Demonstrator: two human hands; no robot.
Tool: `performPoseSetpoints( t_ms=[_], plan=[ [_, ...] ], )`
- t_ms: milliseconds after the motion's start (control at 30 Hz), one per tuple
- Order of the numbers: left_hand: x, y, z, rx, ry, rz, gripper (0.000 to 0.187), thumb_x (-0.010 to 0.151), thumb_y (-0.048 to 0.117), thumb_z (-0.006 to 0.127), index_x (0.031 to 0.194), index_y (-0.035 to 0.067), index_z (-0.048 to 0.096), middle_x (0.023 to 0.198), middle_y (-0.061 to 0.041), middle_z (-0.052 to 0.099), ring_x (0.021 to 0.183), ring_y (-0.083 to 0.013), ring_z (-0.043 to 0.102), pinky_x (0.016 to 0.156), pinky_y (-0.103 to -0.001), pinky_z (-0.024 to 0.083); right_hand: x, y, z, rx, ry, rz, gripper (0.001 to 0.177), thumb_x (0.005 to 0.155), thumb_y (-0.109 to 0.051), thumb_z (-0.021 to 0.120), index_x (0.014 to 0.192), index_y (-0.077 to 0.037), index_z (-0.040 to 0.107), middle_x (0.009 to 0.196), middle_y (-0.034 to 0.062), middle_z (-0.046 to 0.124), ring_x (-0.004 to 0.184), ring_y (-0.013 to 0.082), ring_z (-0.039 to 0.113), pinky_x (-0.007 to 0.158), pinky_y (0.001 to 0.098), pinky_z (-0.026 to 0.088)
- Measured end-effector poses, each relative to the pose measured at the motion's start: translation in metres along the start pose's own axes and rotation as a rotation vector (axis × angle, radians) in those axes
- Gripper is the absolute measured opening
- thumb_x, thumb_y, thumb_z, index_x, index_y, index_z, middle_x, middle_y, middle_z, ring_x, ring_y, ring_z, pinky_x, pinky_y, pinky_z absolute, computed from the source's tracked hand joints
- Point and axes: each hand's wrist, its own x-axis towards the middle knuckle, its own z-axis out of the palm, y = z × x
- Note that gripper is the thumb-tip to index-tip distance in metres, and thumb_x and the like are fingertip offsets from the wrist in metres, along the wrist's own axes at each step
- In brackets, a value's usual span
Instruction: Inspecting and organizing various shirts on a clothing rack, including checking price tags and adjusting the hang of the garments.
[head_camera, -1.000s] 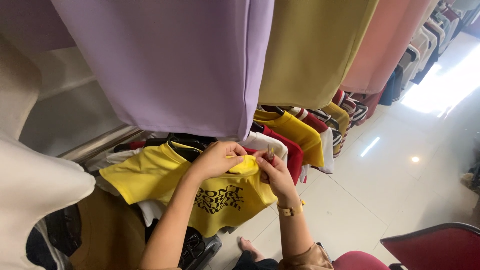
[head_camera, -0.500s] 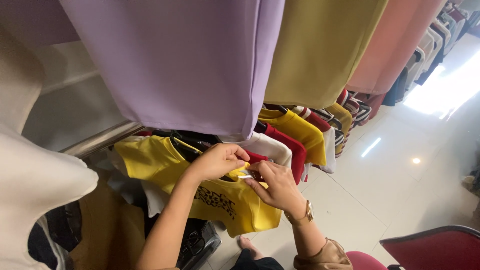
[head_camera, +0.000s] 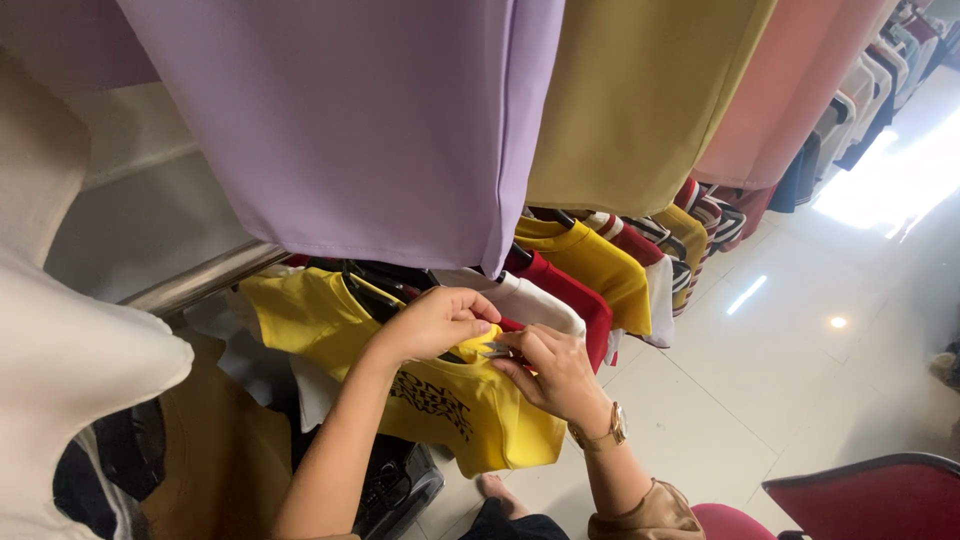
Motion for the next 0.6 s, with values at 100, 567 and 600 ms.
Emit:
performPoseSetpoints(
  t_ms=[100, 567, 600],
  plan=[
    [0.0004, 0.0002, 0.0009, -0.009, -0.001, 0.005, 0.019, 0.08, 0.004, 0.056, 0.098, 0.001, 0.063, 0.066, -0.007, 0.064, 0.057, -0.0098, 0.057, 0.053, -0.017, 0.048, -0.001, 0.001, 0.0023, -0.036, -0.004, -0.017, 0.016, 0.08, -0.019, 0.062, 0.086, -0.005, 0.056, 0.059, 0.0055, 0.048, 0.05, 0.0226, 0.052, 0.044, 0.0294, 0.044],
    [0.0023, -0.0061, -0.0005, 0.001, 0.0, 0.014, 0.018, 0.08, 0.004, 0.056, 0.097, 0.001, 0.063, 0.067, -0.008, 0.065, 0.056, -0.0101, 0.058, 0.05, -0.017, 0.049, 0.0006, -0.0019, 0.0072, -0.159, 0.046, -0.11, 0.014, 0.083, -0.02, 0.058, 0.084, -0.006, 0.057, 0.065, 0.0059, 0.051, 0.053, 0.0216, 0.053, 0.044, 0.0289, 0.045],
    [0.0007, -0.0042, -0.0007, 0.002, 0.0, 0.013, 0.018, 0.08, 0.004, 0.057, 0.096, 0.001, 0.063, 0.067, -0.009, 0.065, 0.056, -0.0105, 0.058, 0.05, -0.017, 0.049, 0.0006, -0.0024, 0.0071, -0.18, 0.058, -0.129, 0.013, 0.084, -0.019, 0.058, 0.083, -0.006, 0.057, 0.065, 0.0059, 0.052, 0.052, 0.0215, 0.053, 0.044, 0.0289, 0.045]
  ],
)
